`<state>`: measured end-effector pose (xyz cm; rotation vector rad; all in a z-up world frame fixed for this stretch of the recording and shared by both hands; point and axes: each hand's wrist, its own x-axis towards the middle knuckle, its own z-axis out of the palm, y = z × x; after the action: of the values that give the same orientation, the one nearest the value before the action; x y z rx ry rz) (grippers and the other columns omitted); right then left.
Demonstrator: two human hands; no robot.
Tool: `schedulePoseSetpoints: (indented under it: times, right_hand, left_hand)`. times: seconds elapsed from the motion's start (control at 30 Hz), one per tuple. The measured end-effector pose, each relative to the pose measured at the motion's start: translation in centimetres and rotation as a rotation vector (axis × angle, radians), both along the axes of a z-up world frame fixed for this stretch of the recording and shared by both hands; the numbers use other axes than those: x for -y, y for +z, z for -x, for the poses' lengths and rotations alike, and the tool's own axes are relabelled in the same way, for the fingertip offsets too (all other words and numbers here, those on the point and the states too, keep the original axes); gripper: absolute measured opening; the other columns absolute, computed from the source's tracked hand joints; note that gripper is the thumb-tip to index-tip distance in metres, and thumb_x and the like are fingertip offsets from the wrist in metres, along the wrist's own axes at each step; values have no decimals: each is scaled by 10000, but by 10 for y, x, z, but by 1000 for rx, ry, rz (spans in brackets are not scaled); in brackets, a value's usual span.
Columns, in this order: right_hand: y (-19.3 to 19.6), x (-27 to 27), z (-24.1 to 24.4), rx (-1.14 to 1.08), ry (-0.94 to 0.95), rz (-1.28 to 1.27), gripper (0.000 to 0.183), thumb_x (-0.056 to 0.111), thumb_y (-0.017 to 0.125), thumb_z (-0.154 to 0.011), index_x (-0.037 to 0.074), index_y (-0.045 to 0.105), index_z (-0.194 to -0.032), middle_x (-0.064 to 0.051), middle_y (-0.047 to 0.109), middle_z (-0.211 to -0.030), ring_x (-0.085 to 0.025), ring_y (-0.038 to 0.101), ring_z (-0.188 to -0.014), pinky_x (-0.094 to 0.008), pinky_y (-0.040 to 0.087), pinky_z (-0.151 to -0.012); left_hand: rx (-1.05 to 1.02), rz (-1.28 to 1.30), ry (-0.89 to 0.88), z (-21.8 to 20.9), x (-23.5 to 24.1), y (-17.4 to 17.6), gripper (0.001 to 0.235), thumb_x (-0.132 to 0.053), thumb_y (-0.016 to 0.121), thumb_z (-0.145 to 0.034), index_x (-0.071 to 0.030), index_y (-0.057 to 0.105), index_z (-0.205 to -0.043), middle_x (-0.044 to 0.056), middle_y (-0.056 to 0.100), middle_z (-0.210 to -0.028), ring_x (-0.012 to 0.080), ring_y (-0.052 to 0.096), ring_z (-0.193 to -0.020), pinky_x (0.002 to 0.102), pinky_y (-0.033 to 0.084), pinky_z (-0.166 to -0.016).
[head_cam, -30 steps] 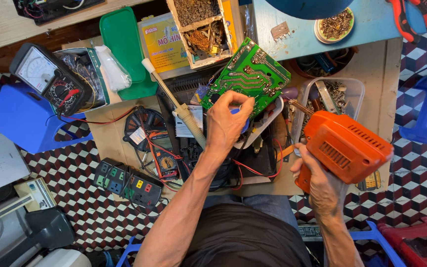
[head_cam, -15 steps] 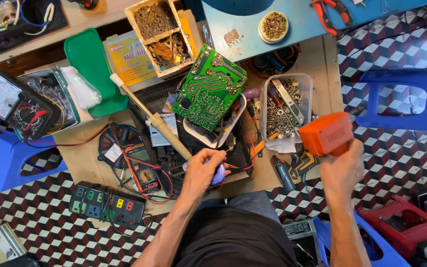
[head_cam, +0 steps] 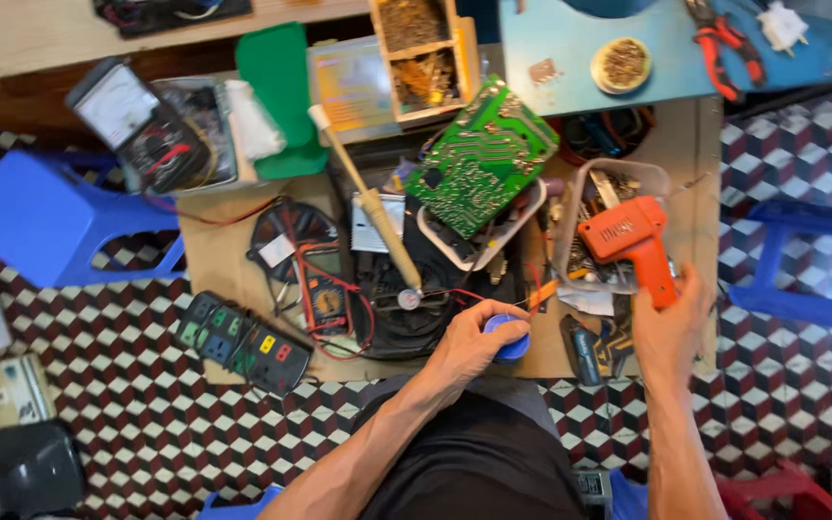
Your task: The person uses a heat gun to apply heat to a green circuit board, then sets it aside. They pick up a yellow circuit board and inspect it, followed by handling a metal heatsink and a small screwdriver. The person continues to manipulate the heatsink and circuit board while seated at a cluttered workbench.
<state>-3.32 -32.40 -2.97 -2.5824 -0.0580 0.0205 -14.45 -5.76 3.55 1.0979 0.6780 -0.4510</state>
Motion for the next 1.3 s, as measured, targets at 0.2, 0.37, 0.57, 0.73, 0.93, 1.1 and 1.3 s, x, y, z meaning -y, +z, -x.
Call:
schedulePoseSetpoints:
  times: [0.2, 0.37, 0.57, 0.73, 0.93, 1.1, 1.3]
  right_hand:
    - [19, 31, 82, -85, -117, 21, 484, 110, 710, -969, -46, 545, -1397, -234, 584, -1292, -302, 633, -1108, -393, 503, -978]
    - [18, 14, 103, -298, -228, -184, 538, 177, 678, -968, -7, 535, -1453, -155, 691, -1117, -201, 660, -947, -305, 509, -842]
    - [70, -68, 71, -483, -150, -493, 332, 178, 632, -987, -23, 658, -1250, -133, 765, -1001, -168, 728, -911, -290, 566, -856]
    - [110, -129, 38, -715, -137, -1157, 430, 249, 569, -986, 13, 580, -1345, -96, 700, -1181, -188, 698, -980, -355, 548, -888]
    - [106, -117, -15, -575, -154, -1327, 456, 257, 640, -988, 7, 585, -1365, -53, 689, -1135, -137, 666, -969, -331, 544, -864]
    - [57, -74, -124, -356, -253, -1028, 402, 197, 687, -967, 4, 603, -1310, -66, 713, -991, -111, 669, -758, -248, 541, -685]
    - [14, -79, -285, -250, -18, -834, 409, 124, 729, -971, -50, 563, -1301, -127, 724, -972, -137, 661, -638, -262, 536, -564]
  left_hand:
    - [13, -172, 537, 35, -58, -42, 307, -293, 732, -894, -58, 705, -1090, 38, 708, -968, 126, 661, -872, 275, 545, -794]
    - [31, -546, 830, 54, -141, -84, 319, -343, 693, -959, -64, 699, -1115, 30, 684, -1016, 126, 614, -904, 281, 503, -812]
    - [195, -660, 536, 3, -131, -40, 323, -338, 657, -965, -80, 693, -1155, 56, 707, -1048, 139, 638, -962, 282, 510, -855]
    - [392, -417, 277, -61, -34, 24, 311, -302, 640, -953, -79, 692, -1163, 74, 749, -1038, 160, 701, -946, 310, 569, -835]
    - [532, -326, 166, -103, 20, 53, 404, -306, 631, -987, -41, 620, -1292, 145, 724, -1129, 211, 709, -1030, 326, 558, -899]
    - [412, -489, 194, -94, 4, 34, 537, -330, 649, -953, -47, 539, -1395, 178, 727, -1164, 247, 713, -1048, 349, 554, -917]
    - [210, -974, 267, -62, -23, -28, 712, -265, 773, -837, -31, 477, -1440, 237, 610, -1342, 364, 591, -1238, 422, 473, -1052]
